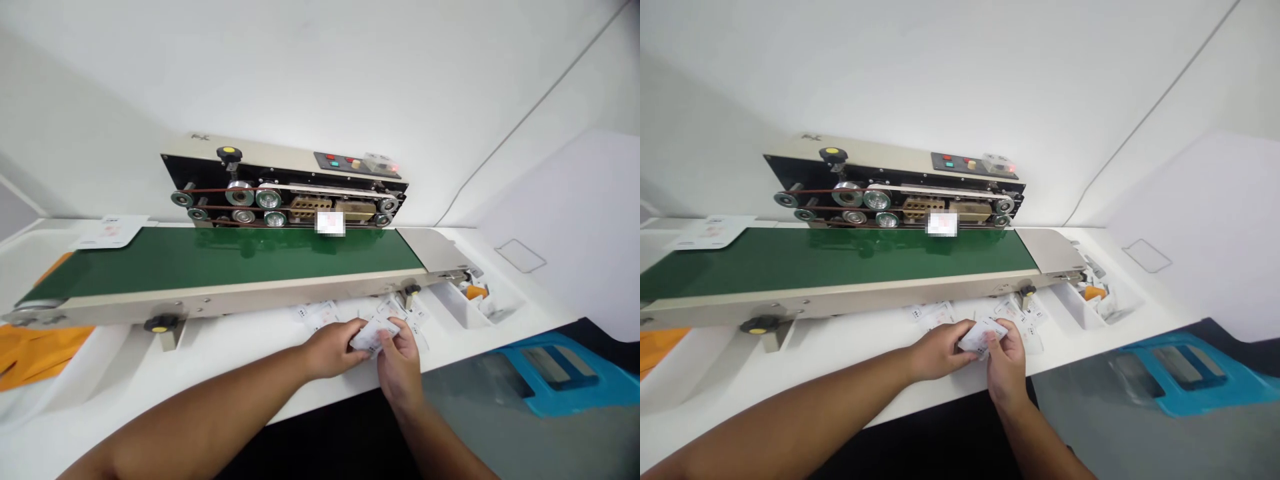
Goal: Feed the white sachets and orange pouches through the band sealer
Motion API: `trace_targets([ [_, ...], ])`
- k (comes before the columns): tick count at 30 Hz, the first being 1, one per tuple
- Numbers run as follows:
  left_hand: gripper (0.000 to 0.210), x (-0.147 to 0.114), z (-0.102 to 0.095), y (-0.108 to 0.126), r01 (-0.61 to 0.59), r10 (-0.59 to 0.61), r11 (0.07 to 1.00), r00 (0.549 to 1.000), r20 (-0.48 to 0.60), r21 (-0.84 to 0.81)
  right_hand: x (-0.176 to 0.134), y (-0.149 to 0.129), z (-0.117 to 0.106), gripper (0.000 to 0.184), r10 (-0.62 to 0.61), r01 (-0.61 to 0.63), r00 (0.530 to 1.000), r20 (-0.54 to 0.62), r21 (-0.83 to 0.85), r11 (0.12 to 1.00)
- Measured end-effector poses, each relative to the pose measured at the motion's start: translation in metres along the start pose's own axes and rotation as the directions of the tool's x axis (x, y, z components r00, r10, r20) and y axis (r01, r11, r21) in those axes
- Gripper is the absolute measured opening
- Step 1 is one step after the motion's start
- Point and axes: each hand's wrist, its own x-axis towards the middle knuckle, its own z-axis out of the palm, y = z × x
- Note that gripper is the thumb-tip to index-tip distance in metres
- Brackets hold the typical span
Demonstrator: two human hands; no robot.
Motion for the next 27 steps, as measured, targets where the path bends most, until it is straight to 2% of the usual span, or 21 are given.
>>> trace_targets([
  [2,0.023,0.002,0.001,0.0,0.047,-0.049,0.997,0.998,-0.045,-0.059,0.006,0.0,0.0,0.035,0.031,-0.031,1.0,0.002,0.017,0.999],
  [4,0.021,0.005,0.002,-0.002,0.05,-0.079,0.981,0.986,-0.15,-0.185,0.013,-0.003,-0.007,0.044,0.025,-0.024,0.999,0.029,-0.031,0.999],
  [6,0.025,0.008,0.001,-0.005,0.03,-0.1,0.953,0.97,-0.221,-0.301,0.022,-0.007,-0.017,0.048,0.031,-0.019,0.994,0.106,-0.11,0.994],
  [9,0.028,0.008,0.001,-0.008,0.007,-0.085,0.93,0.977,-0.196,-0.369,0.035,-0.014,-0.036,0.042,0.124,-0.054,0.948,0.293,-0.234,0.971],
  [11,0.027,0.006,0.002,-0.008,0.005,-0.065,0.929,0.987,-0.149,-0.369,0.044,-0.025,-0.046,0.035,0.187,-0.036,0.891,0.414,-0.346,0.937],
  [13,0.023,0.004,0.003,-0.008,0.004,-0.043,0.934,0.994,-0.102,-0.358,0.054,-0.041,-0.052,0.028,0.23,0.064,0.811,0.537,-0.473,0.879],
  [17,0.02,0.001,0.005,-0.01,-0.031,0.023,0.948,0.999,-0.029,-0.316,0.077,-0.088,-0.057,0.014,0.31,0.348,0.581,0.752,-0.575,0.741],
  [18,0.021,0.001,0.005,-0.011,-0.049,0.044,0.947,0.999,-0.023,-0.318,0.086,-0.099,-0.059,0.014,0.32,0.393,0.551,0.771,-0.578,0.715],
  [19,0.022,0.001,0.006,-0.012,-0.066,0.061,0.944,0.998,-0.025,-0.324,0.096,-0.11,-0.062,0.014,0.33,0.41,0.544,0.771,-0.587,0.698],
  [20,0.023,0.002,0.005,-0.012,-0.079,0.072,0.941,0.997,-0.034,-0.328,0.107,-0.119,-0.065,0.015,0.338,0.389,0.562,0.755,-0.602,0.698],
  [21,0.025,0.002,0.005,-0.012,-0.086,0.075,0.941,0.996,-0.045,-0.329,0.12,-0.127,-0.069,0.019,0.346,0.328,0.599,0.722,-0.615,0.717],
  [23,0.026,0.002,0.004,-0.012,-0.084,0.067,0.946,0.996,-0.064,-0.312,0.148,-0.135,-0.076,0.031,0.331,0.116,0.723,0.606,-0.579,0.807],
  [25,0.027,0.002,0.003,-0.011,-0.078,0.058,0.954,0.995,-0.078,-0.289,0.177,-0.137,-0.076,0.039,0.262,-0.082,0.862,0.434,-0.391,0.917],
  [26,0.027,0.001,0.002,-0.011,-0.079,0.058,0.957,0.995,-0.081,-0.28,0.19,-0.135,-0.074,0.038,0.226,-0.136,0.915,0.334,-0.272,0.953],
  [27,0.027,0.001,0.002,-0.011,-0.082,0.062,0.958,0.995,-0.083,-0.274,0.202,-0.133,-0.07,0.033,0.2,-0.162,0.948,0.246,-0.168,0.972],
])
